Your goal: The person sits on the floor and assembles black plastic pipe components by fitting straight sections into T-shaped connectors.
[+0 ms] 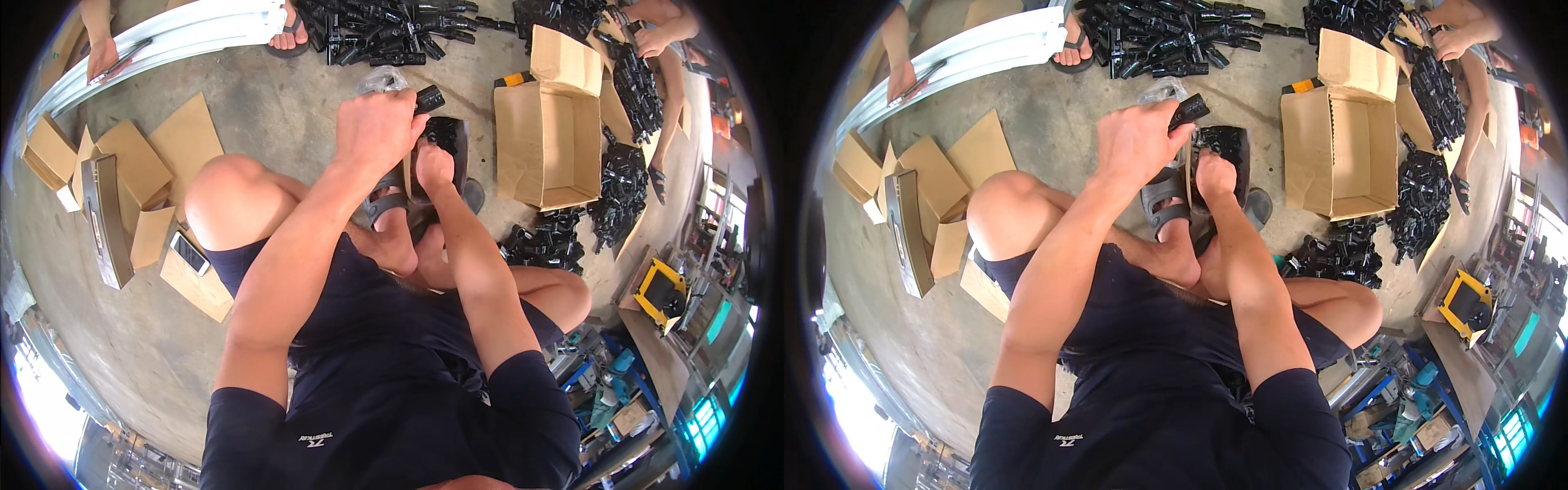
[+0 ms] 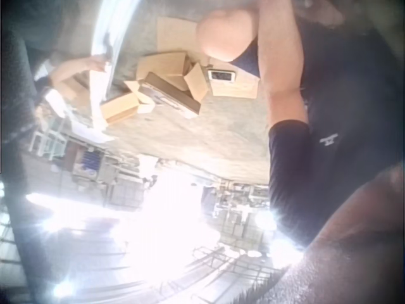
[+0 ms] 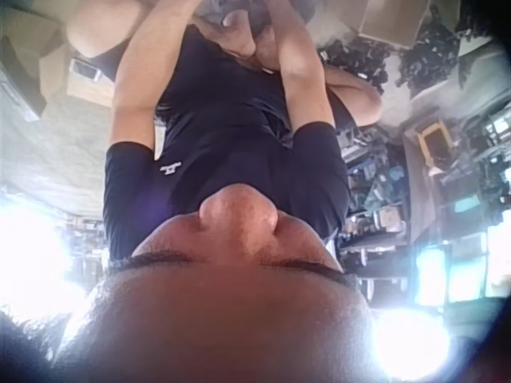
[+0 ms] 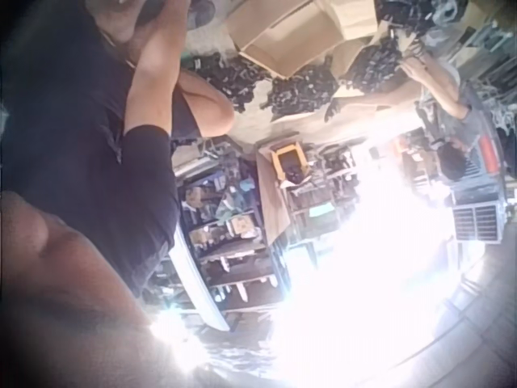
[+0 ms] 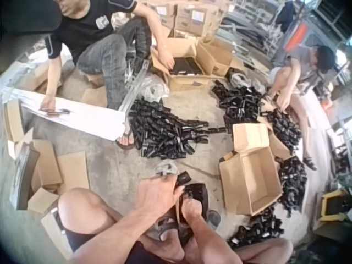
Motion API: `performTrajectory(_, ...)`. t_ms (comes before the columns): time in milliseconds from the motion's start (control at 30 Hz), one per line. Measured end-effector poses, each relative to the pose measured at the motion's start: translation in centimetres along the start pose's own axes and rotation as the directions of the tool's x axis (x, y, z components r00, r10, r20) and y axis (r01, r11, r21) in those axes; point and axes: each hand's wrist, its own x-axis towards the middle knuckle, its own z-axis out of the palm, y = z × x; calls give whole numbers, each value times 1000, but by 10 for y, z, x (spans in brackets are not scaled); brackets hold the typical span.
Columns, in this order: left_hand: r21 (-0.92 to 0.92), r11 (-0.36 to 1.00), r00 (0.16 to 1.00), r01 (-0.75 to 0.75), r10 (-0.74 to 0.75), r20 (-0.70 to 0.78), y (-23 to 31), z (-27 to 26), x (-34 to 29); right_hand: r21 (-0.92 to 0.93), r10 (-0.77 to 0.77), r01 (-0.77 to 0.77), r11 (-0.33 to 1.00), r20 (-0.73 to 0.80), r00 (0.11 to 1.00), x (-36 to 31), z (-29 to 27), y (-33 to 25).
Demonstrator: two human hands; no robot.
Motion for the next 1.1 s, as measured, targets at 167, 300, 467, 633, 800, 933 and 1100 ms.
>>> performTrajectory(167, 0, 1000, 1000, -11, 11, 8, 2, 3, 1, 31, 19, -17, 999, -59, 998, -4, 8, 8)
performTrajectory(300, 3, 999, 997, 38, -38, 71, 1, 7, 2, 459, 137, -18, 888, -227, 964, -13, -5, 5)
performTrajectory(467, 20, 998, 991, 67, -68, 117, -4, 6, 3, 949, 359, 64, 308, -179, 916, -46, -88, -11)
performTrajectory(633, 26, 1000, 987, 1, -6, 160, 8, -1, 1, 853, 257, 400, 335, -491, 832, -62, -161, -30)
performTrajectory(800, 12, 996, 993, -89, 88, 78, 17, 1, -9, 616, 38, 508, 602, -658, 752, -55, -170, -36)
performTrajectory(933, 13, 994, 992, -106, 105, 63, 19, 2, -13, 502, 19, 490, 713, -712, 702, -57, -165, -35)
performTrajectory(1100, 62, 995, 986, -75, 65, 151, 24, 0, -12, 354, -24, 477, 805, -783, 621, -57, -159, -31)
